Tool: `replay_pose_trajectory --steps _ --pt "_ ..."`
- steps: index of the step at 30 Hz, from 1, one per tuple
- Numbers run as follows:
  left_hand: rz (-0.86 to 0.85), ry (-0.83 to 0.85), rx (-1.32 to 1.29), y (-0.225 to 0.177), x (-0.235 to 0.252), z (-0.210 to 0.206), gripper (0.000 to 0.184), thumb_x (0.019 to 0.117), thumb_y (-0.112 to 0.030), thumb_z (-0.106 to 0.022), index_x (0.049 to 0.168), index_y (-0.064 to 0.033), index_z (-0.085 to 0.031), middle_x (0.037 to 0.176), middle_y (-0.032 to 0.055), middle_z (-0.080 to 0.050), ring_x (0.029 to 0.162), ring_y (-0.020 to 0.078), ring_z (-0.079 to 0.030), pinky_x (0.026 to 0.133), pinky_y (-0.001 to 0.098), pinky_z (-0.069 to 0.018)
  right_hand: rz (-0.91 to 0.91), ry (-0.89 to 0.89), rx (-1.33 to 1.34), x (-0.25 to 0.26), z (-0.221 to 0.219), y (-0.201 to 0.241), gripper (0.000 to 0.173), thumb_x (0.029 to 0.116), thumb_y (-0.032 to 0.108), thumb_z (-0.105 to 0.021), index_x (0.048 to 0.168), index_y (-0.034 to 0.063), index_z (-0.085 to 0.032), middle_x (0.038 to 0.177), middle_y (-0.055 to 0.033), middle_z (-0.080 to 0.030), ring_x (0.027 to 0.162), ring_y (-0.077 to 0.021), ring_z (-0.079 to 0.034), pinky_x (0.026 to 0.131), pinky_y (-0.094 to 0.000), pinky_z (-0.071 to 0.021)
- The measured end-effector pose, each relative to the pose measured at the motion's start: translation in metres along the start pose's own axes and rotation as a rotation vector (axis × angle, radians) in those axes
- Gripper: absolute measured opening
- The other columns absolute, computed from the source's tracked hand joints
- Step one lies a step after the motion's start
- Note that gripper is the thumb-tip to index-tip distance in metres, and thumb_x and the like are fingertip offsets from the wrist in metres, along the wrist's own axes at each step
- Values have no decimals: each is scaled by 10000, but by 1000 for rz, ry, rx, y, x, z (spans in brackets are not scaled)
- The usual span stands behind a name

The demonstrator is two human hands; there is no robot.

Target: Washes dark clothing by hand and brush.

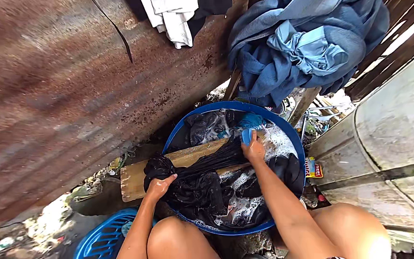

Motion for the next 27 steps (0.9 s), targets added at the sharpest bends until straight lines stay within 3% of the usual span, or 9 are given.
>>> replay_pose_trajectory --steps 3,5,8,13,15,17,19,22,27 --pt "-4 -18 -11 -2 0 1 549 958 -248 -733 1375 57 -548 1392 236 -586 1354 279 -524 1162 451 -374 147 30 138 -60 -37 66 824 939 335 -708 1602 62 -300 1417 -347 -519 1207 -518 -600 928 -660 -533" --pt "-29 -21 -9 -1 0 1 514 964 -221 -722 1358 66 -558 1372 239 -598 1335 279 -540 1154 450 -385 411 251 117 -128 -72 116 788 946 333 -690 1606 82 -340 1456 -302 -526 1277 -459 -584 1001 -605 -519" --pt "-57 -35 14 4 -2 3 488 964 -207 -716 1337 75 -577 1350 245 -612 1316 285 -556 1143 452 -395 644 389 -30 -157 -74 128 697 981 330 -664 1599 151 -395 1444 -292 -541 1304 -471 -558 998 -607 -506" --pt "-11 -27 -23 1 -1 3 522 961 -230 -726 1360 64 -562 1380 243 -591 1342 281 -532 1153 446 -382 157 25 -30 -7 -1 -8 798 966 352 -696 1616 100 -307 1440 -380 -487 1223 -576 -568 914 -728 -496" --pt "5 -14 -18 3 -2 2 523 958 -240 -729 1355 58 -565 1374 236 -596 1336 280 -536 1148 453 -385 -26 -37 19 5 10 -16 829 962 337 -691 1629 91 -265 1485 -379 -446 1251 -580 -551 947 -714 -492" --pt "7 -20 -25 2 1 2 515 957 -239 -728 1349 56 -570 1367 234 -600 1325 277 -542 1142 455 -389 28 -9 106 -30 -7 30 817 960 333 -692 1609 54 -283 1447 -377 -478 1229 -564 -567 942 -698 -505" --pt "-8 -23 -26 1 1 2 496 960 -226 -724 1340 58 -577 1360 236 -604 1321 280 -546 1142 456 -390 301 133 122 -99 -56 92 773 929 357 -711 1563 54 -388 1376 -314 -576 1190 -473 -629 944 -622 -541" --pt "-64 -42 -32 6 0 5 440 954 -175 -716 1304 67 -602 1316 232 -631 1277 270 -575 1115 451 -416 631 410 16 -165 -82 138 711 985 339 -664 1604 133 -382 1449 -299 -535 1306 -476 -555 1008 -607 -503" --pt "-6 -31 -60 4 1 5 526 953 -219 -732 1362 61 -556 1380 237 -589 1328 265 -540 1149 439 -387 231 33 -26 -22 -10 6 767 964 364 -691 1598 94 -354 1397 -352 -546 1230 -547 -580 946 -713 -493"
Point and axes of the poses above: each hand's wrist, its own x-axis towards the middle knuckle, its own z-axis out of the back of the hand, y = z × x, the point moved 3 cm from there along x, towards the middle knuckle
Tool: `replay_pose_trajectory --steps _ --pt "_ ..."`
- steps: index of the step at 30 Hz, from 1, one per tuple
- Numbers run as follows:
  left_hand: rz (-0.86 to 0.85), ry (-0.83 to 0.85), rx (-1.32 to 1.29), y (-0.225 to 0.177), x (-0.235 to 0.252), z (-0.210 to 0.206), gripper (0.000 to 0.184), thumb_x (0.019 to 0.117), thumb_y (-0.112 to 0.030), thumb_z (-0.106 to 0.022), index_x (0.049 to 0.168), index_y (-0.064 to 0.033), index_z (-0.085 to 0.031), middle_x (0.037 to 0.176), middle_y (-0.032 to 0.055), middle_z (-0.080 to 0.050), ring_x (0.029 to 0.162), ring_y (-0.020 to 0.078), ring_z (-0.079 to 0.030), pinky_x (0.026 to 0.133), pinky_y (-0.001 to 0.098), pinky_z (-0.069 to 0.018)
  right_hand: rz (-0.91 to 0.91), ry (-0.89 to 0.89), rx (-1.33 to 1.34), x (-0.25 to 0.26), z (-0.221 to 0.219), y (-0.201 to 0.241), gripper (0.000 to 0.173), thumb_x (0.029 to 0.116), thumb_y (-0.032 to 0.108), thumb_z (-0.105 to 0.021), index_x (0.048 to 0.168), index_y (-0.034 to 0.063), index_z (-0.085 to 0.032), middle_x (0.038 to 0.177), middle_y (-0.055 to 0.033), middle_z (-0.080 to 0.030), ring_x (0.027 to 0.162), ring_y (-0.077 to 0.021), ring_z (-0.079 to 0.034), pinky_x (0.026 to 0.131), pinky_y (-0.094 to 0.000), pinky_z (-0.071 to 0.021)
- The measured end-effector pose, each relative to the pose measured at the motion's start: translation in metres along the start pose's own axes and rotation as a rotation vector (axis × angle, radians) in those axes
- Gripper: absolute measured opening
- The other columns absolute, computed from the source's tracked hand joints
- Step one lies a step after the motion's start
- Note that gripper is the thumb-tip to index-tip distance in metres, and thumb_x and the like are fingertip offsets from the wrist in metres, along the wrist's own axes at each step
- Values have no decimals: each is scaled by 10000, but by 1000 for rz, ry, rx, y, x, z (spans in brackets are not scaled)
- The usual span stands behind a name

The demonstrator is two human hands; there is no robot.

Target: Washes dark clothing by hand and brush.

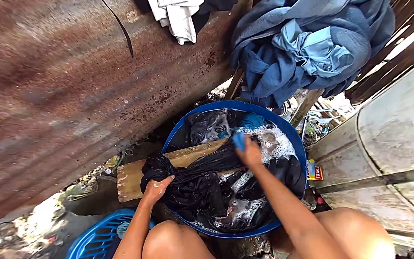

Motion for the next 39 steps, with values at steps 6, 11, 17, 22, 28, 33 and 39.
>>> replay_pose_trajectory --steps 6,11,17,22,28,33,39 --pt "-6 7 -8 -3 0 -4 496 957 -198 -724 1349 61 -564 1365 229 -599 1307 245 -552 1132 414 -403 -63 -28 114 -30 -34 68 794 957 363 -683 1590 51 -318 1370 -348 -557 1167 -516 -623 907 -654 -542" --pt "-36 -4 15 3 -4 -1 484 963 -180 -714 1344 77 -563 1353 237 -608 1298 255 -565 1131 419 -407 398 332 14 -93 -68 143 681 988 361 -657 1595 174 -410 1428 -281 -568 1292 -467 -574 989 -621 -507" --pt "-5 6 11 1 1 -3 530 960 -214 -723 1373 65 -544 1386 232 -587 1333 254 -538 1146 423 -390 -250 -86 31 26 27 -41 827 984 366 -669 1632 82 -241 1454 -387 -472 1235 -572 -569 948 -703 -495" --pt "-54 -18 -6 -1 1 -4 498 956 -181 -721 1354 71 -558 1372 242 -594 1320 258 -548 1144 422 -395 91 128 149 -61 -57 109 761 962 355 -672 1587 56 -357 1353 -310 -600 1214 -463 -624 966 -613 -531" --pt "-52 -29 -11 2 2 0 521 954 -173 -722 1371 78 -539 1382 238 -589 1332 257 -538 1147 411 -393 271 183 -27 -50 -34 83 683 975 363 -676 1583 175 -428 1422 -271 -580 1270 -474 -590 962 -661 -511" --pt "-27 -25 -32 1 0 -3 518 950 -182 -730 1363 73 -548 1375 245 -589 1319 267 -548 1139 429 -400 -267 -1 23 36 50 -48 793 984 340 -683 1624 98 -281 1459 -376 -477 1294 -573 -522 988 -716 -460" --pt "-23 -15 -34 0 1 -2 519 953 -197 -728 1365 64 -549 1379 238 -588 1321 258 -543 1140 422 -393 -359 -18 520 14 26 -27 768 890 319 -795 1527 75 -443 1376 -320 -578 1289 -505 -546 1050 -694 -428"
Point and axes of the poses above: each hand's wrist, its own x-axis towards the middle knuckle, its own z-axis out of the back of the hand, y = z × x, the point moved 3 cm from there along x, towards the middle knuckle
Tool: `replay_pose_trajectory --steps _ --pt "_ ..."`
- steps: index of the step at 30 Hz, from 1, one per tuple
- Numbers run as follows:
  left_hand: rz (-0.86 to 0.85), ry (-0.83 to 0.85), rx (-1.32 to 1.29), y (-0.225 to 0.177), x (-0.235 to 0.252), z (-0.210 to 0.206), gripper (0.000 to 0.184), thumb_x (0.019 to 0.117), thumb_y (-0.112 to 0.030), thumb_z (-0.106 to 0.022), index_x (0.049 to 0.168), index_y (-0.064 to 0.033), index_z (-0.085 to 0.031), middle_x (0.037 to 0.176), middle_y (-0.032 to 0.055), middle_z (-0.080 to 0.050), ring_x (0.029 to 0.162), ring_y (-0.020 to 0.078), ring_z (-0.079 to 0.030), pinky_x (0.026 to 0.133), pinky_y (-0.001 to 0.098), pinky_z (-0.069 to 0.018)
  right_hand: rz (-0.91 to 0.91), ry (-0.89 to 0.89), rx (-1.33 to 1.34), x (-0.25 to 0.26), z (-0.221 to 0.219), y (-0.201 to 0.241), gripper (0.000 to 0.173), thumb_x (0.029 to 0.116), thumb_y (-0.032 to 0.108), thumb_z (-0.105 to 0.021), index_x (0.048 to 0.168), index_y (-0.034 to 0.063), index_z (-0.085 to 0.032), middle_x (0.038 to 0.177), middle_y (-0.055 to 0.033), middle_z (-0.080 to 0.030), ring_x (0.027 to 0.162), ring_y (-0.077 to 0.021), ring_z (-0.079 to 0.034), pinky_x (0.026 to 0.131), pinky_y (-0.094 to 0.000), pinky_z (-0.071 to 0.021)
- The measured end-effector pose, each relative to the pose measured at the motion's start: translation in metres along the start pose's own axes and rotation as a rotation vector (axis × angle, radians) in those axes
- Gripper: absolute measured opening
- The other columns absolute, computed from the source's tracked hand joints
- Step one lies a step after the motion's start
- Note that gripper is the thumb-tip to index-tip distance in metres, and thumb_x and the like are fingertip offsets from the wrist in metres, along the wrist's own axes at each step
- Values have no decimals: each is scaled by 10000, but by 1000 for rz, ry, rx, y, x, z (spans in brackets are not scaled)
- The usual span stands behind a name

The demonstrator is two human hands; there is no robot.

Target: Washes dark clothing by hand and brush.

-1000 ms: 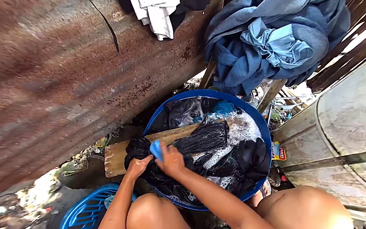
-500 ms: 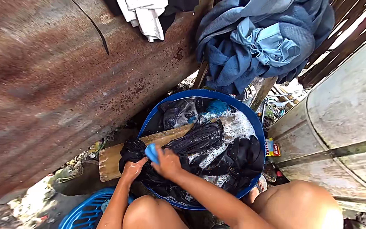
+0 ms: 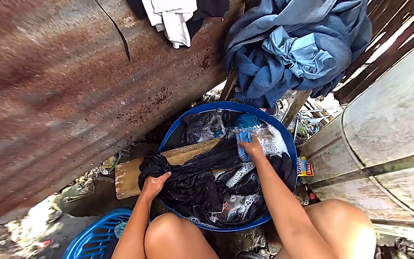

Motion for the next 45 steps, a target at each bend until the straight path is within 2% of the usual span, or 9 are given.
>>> replay_pose_trajectory --steps 9,12,15,19,24,30,36,39,45 --pt "1 -8 -20 -1 -1 -1 506 955 -182 -728 1361 63 -551 1377 232 -591 1323 255 -542 1143 416 -390 399 502 222 -52 8 56 557 899 72 -724 1405 -4 -504 1120 -176 -662 922 -205 -647 823 -389 -555" --pt "5 -6 -31 0 -2 -1 501 959 -187 -725 1357 63 -552 1378 231 -589 1318 248 -544 1138 408 -396 312 355 162 -40 12 57 561 926 141 -747 1400 -32 -501 1202 -263 -650 1025 -318 -657 916 -496 -540" --pt "13 -5 -27 -1 -1 -1 507 960 -196 -724 1359 64 -550 1378 232 -588 1322 255 -540 1138 416 -395 190 251 332 -27 19 32 548 958 193 -700 1394 -22 -446 1206 -226 -604 985 -273 -629 853 -448 -546" --pt "21 -8 -31 0 -2 -2 501 962 -199 -722 1354 65 -555 1378 235 -587 1321 259 -540 1138 421 -390 129 333 354 -31 9 5 475 967 191 -687 1351 36 -455 1047 -157 -602 808 -208 -587 718 -394 -524" --pt "2 -14 1 -1 0 -1 518 962 -203 -721 1368 68 -546 1396 248 -574 1350 283 -520 1159 442 -372 199 497 -30 -44 -28 10 583 923 158 -753 1371 -70 -458 1219 -291 -605 1086 -366 -622 959 -520 -516" --pt "15 -1 1 1 1 -1 520 960 -214 -726 1367 58 -550 1398 236 -577 1354 273 -517 1157 433 -373 236 550 -76 -31 -28 11 513 887 106 -764 1293 -55 -496 1168 -277 -604 1024 -339 -615 905 -514 -513" --pt "-2 -6 -19 1 1 -1 518 962 -201 -720 1372 63 -544 1396 241 -576 1353 272 -517 1156 425 -374 508 95 340 -23 72 53 470 815 1 -721 1221 -48 -488 1019 -125 -579 864 -168 -614 764 -364 -561" --pt "-2 -19 -34 1 1 -1 524 958 -190 -725 1374 68 -538 1392 238 -579 1345 266 -522 1149 418 -382 412 -127 270 -3 95 53 609 824 33 -766 1337 -68 -453 1176 -252 -591 1020 -313 -619 880 -496 -536" --pt "-3 -16 -18 4 3 -1 514 953 -189 -729 1364 63 -551 1389 237 -583 1336 256 -531 1149 417 -381 449 79 -95 -96 -64 90 786 861 261 -811 1465 -47 -414 1319 -306 -597 1157 -455 -639 934 -643 -538"
Point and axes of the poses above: each hand's wrist, its own x-axis towards the middle knuckle, its own z-axis out of the back of the hand, y = z × x, the point moved 3 cm from there along x, towards the middle knuckle
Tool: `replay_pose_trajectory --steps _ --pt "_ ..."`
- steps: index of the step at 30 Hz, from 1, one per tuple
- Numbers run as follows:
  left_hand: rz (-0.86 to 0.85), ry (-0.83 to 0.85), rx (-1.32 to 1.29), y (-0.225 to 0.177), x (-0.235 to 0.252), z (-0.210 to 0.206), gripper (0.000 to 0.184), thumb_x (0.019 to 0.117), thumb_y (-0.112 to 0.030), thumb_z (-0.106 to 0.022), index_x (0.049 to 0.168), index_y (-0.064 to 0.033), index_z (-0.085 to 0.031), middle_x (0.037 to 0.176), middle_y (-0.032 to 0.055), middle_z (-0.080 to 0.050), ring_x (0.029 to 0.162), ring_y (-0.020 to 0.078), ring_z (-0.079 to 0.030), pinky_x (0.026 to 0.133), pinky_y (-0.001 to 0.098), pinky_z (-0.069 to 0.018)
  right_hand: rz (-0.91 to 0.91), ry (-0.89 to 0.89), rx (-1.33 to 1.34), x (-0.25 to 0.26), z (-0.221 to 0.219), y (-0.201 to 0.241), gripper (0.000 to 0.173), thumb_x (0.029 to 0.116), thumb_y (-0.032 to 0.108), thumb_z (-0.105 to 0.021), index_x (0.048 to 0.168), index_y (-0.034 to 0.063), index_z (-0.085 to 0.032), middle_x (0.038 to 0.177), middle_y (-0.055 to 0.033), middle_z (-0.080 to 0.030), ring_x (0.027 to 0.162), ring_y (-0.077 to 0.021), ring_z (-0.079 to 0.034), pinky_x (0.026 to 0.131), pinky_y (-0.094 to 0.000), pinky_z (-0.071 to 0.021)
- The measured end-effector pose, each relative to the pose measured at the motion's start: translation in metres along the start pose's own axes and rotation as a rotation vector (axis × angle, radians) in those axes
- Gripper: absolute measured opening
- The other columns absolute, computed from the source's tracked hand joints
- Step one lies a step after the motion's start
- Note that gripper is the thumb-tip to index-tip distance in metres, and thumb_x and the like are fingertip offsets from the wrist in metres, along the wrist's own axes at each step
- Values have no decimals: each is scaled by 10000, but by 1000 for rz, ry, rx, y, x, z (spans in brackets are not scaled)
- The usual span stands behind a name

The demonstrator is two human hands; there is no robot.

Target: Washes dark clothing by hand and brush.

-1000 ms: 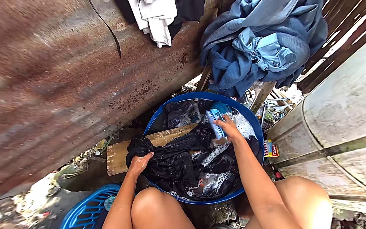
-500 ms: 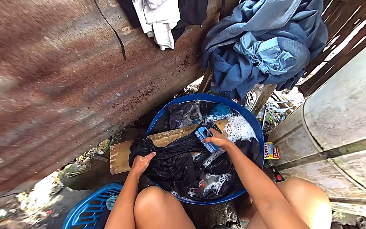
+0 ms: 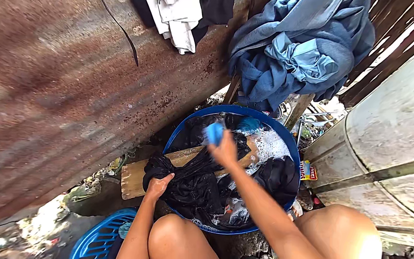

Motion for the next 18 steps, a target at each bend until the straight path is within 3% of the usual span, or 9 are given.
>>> replay_pose_trajectory --steps 2,4,6,8,10,12,15,17,18 --pt "-45 0 10 2 1 2 470 948 -162 -727 1332 64 -578 1348 227 -612 1294 244 -562 1129 409 -406 200 266 -122 -33 -76 26 729 897 278 -765 1496 3 -452 1399 -282 -561 1230 -429 -613 977 -596 -540" --pt "-73 -10 4 3 2 2 437 934 -140 -736 1294 69 -603 1296 217 -642 1238 229 -595 1096 403 -435 320 474 -285 -46 -112 30 707 965 295 -687 1572 70 -403 1478 -274 -509 1327 -435 -543 1026 -579 -494" --pt "-15 4 1 2 -2 3 504 952 -180 -729 1350 74 -554 1352 228 -608 1294 242 -563 1128 408 -409 224 424 -404 -25 -91 10 642 993 303 -641 1569 112 -430 1474 -262 -534 1316 -443 -564 1000 -617 -506" --pt "18 -3 6 3 -4 2 520 951 -205 -737 1352 72 -556 1363 230 -603 1308 247 -555 1138 412 -401 41 224 -465 21 -35 -33 633 979 296 -655 1549 115 -448 1437 -303 -541 1271 -502 -574 939 -682 -511" --pt "19 -2 11 -2 -1 3 518 955 -206 -733 1352 74 -556 1368 237 -597 1320 258 -546 1140 417 -396 -141 42 -463 66 26 -83 713 960 307 -691 1565 70 -397 1444 -373 -492 1268 -580 -537 938 -737 -476" --pt "26 0 8 -2 -2 0 513 958 -209 -729 1349 75 -557 1361 237 -601 1313 256 -550 1136 417 -397 -283 -71 -427 83 50 -104 779 952 307 -696 1592 56 -330 1481 -394 -433 1297 -595 -502 955 -730 -468" --pt "26 -12 10 -2 0 -2 503 953 -214 -734 1335 69 -569 1344 226 -614 1294 238 -562 1127 408 -406 -156 -26 -336 41 -13 -51 769 928 329 -713 1547 23 -375 1380 -364 -539 1184 -545 -600 890 -688 -528" --pt "2 -9 16 3 -1 -1 477 949 -198 -735 1316 67 -583 1320 217 -629 1267 221 -580 1116 395 -421 81 228 -302 -16 -93 -3 717 925 325 -711 1526 38 -445 1358 -294 -602 1191 -463 -634 934 -621 -544" --pt "-32 -16 15 5 0 1 448 941 -173 -737 1290 72 -601 1288 218 -645 1235 218 -600 1096 395 -439 177 396 -309 -38 -116 17 721 958 320 -681 1571 59 -405 1426 -291 -560 1264 -468 -589 984 -616 -516"
Point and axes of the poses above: each hand's wrist, its own x-axis towards the middle knuckle, its own z-axis out of the back of the hand, y = z × x, the point moved 3 cm from there along x, towards the middle knuckle
